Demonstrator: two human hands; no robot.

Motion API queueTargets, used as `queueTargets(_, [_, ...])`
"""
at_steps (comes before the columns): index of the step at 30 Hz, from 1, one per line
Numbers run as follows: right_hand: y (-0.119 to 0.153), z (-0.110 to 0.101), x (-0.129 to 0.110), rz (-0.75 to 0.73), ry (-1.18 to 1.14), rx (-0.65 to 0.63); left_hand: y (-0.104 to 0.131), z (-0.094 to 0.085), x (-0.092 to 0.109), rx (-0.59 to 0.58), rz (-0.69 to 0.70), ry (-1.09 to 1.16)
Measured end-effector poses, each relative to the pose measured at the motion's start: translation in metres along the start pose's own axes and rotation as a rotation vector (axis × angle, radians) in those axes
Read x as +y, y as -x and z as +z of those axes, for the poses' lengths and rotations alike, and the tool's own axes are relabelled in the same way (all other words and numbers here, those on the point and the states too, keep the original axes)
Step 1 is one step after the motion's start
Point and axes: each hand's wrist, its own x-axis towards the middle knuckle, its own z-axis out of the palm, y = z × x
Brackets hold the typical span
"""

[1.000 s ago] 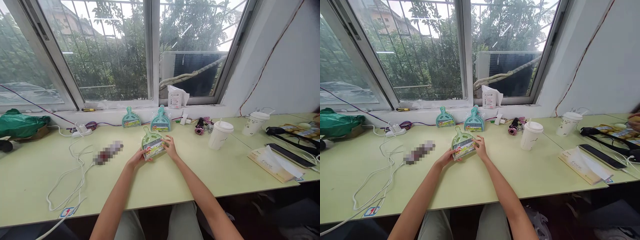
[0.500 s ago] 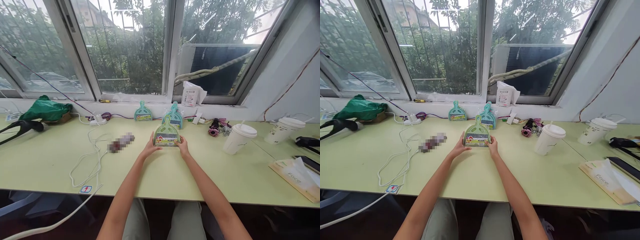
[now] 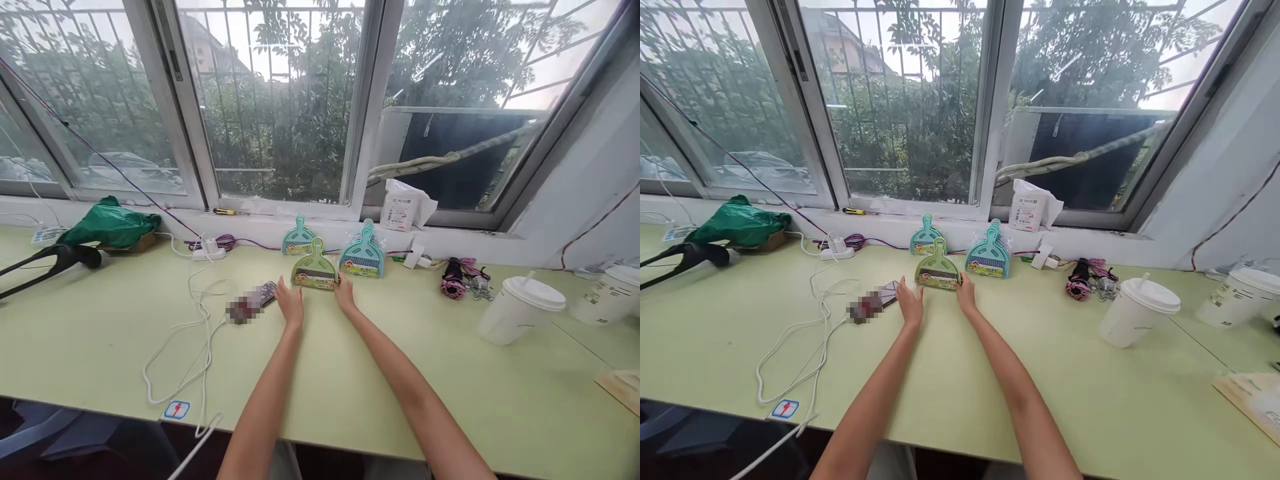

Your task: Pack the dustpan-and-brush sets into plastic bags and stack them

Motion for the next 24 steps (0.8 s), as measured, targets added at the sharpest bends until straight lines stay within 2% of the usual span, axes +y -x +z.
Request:
queueTargets(5, [-0.064, 0.064, 0.007, -0.051, 0.041, 0.065, 0.004, 0.002, -0.003, -0.01, 0.11, 0.036])
queueTargets(8, [-0.095, 0.094, 0.012, -0.025, 0.07, 0.109, 0.003, 0.004, -0.006, -0.019, 0.079, 0.054])
queueTargets(11, [-0.117, 0.116, 0.016, 0.0, 0.092, 0.135, 0.001, 0.005, -0.007, -0.052, 0.031, 0.082])
queueTargets(17, [-0.136, 0.133, 0.02, 0.058, 0.103, 0.186, 0.0, 0.004, -0.003, -0.16, -0.031, 0.121])
queueTargets(20, [-0.136, 0.133, 0.02, 0.105, 0.15, 0.17, 0.0, 0.003, -0.002, -0.184, -0.063, 0.14])
queueTargets(24, [-0.132, 0.13, 0.019, 0.095, 0.278, 0.18, -0.002, 0.001, -0.001, -0.189, -0.137, 0.156])
